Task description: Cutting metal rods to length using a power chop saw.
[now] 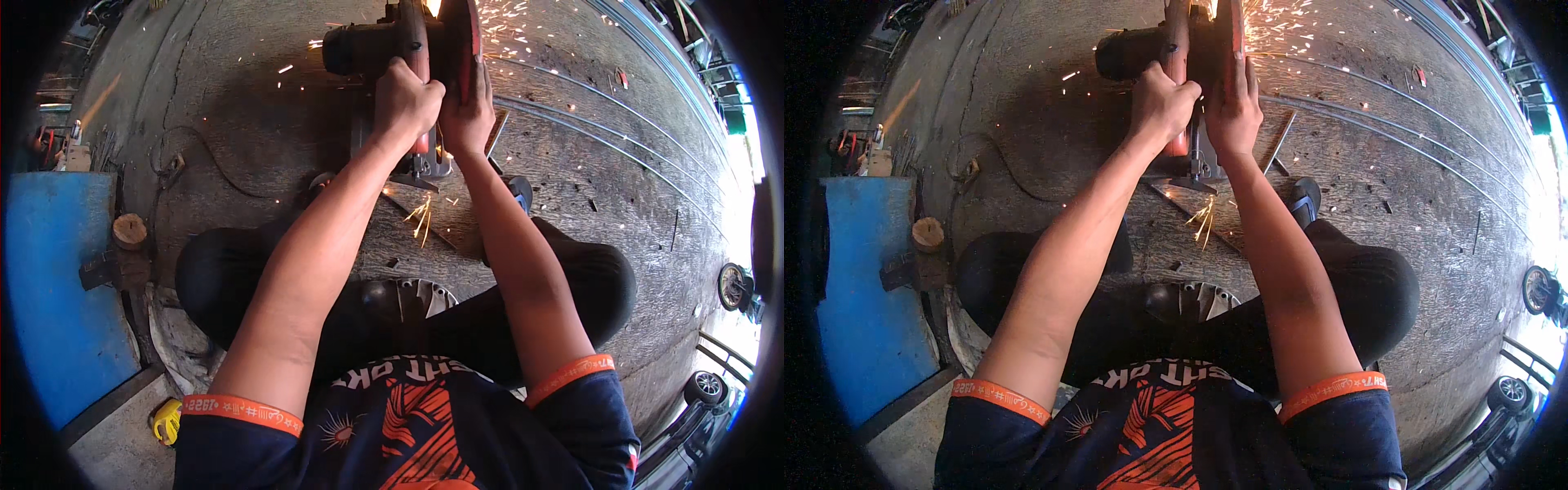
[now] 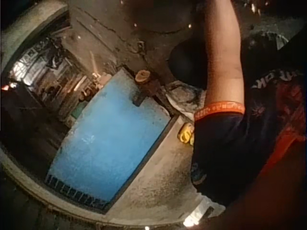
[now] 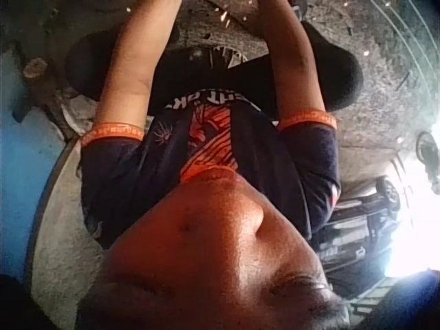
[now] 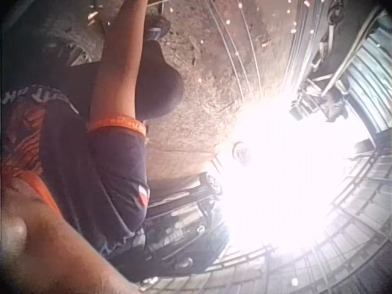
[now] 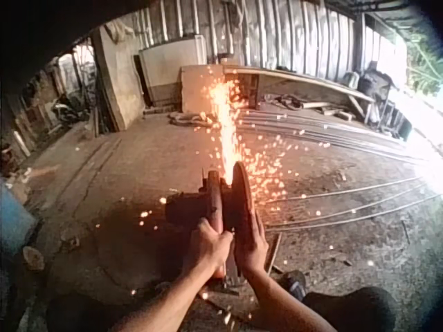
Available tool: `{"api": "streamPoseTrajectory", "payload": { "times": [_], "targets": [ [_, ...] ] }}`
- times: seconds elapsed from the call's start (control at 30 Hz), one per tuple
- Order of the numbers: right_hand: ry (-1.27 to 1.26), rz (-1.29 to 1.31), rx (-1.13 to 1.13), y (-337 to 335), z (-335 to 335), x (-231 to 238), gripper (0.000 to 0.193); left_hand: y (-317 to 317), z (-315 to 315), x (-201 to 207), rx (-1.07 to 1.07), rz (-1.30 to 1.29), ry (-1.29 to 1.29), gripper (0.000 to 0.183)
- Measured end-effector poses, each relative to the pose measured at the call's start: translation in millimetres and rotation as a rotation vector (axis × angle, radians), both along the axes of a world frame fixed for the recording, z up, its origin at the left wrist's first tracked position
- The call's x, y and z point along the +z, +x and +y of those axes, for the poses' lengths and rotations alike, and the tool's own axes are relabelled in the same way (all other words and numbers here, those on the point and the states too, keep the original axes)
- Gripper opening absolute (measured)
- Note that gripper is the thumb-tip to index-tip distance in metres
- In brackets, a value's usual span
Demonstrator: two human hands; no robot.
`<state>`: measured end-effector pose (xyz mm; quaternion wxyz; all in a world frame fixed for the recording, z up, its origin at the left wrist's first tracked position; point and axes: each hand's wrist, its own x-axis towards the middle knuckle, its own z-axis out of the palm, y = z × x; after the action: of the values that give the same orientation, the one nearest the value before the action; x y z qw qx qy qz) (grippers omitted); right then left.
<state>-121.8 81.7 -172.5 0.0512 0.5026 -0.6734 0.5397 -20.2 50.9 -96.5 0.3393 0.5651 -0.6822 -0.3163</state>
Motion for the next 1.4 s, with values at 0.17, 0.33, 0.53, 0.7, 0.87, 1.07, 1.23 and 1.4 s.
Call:
{"api": "streamPoseTrajectory", "payload": {
  "times": [0.17, 0.33, 0.53, 0.7, 0.87, 1.07, 1.23, 1.4],
  "targets": [
    [-0.053, 0.060, 0.004, -3.0, -1.1, -2.5, 0.057, -0.2, -0.8, -2.0, 0.000, -0.008, -0.007, 0.039],
    [-0.033, 0.032, 0.007, -4.3, -2.6, -5.9, 0.058, -0.5, -2.2, -4.7, -0.005, -0.021, 0.011, 0.040],
    [-0.016, 0.031, 0.002, -3.5, -1.7, -7.6, 0.060, 0.2, -1.1, -4.3, -0.005, -0.022, -0.025, 0.040],
    [-0.019, 0.043, -0.009, -4.2, -3.0, -12.1, 0.060, 0.2, -1.8, -5.4, -0.013, -0.010, 0.010, 0.040],
    [-0.037, 0.061, -0.005, -4.2, -1.9, -9.8, 0.060, 0.2, -0.2, -5.9, -0.005, 0.003, 0.027, 0.041],
    [-0.045, 0.069, -0.013, -3.8, -1.7, -10.0, 0.059, 0.2, -0.1, -5.5, -0.021, 0.008, 0.005, 0.040],
    [-0.043, 0.028, -0.003, -2.4, -2.1, -10.5, 0.060, 0.4, 0.4, -5.0, -0.004, -0.010, -0.018, 0.039],
    [-0.029, 0.043, -0.010, -2.0, -0.8, -9.8, 0.061, 0.7, -0.5, -8.0, 0.000, -0.015, -0.010, 0.039]
  ]
}}
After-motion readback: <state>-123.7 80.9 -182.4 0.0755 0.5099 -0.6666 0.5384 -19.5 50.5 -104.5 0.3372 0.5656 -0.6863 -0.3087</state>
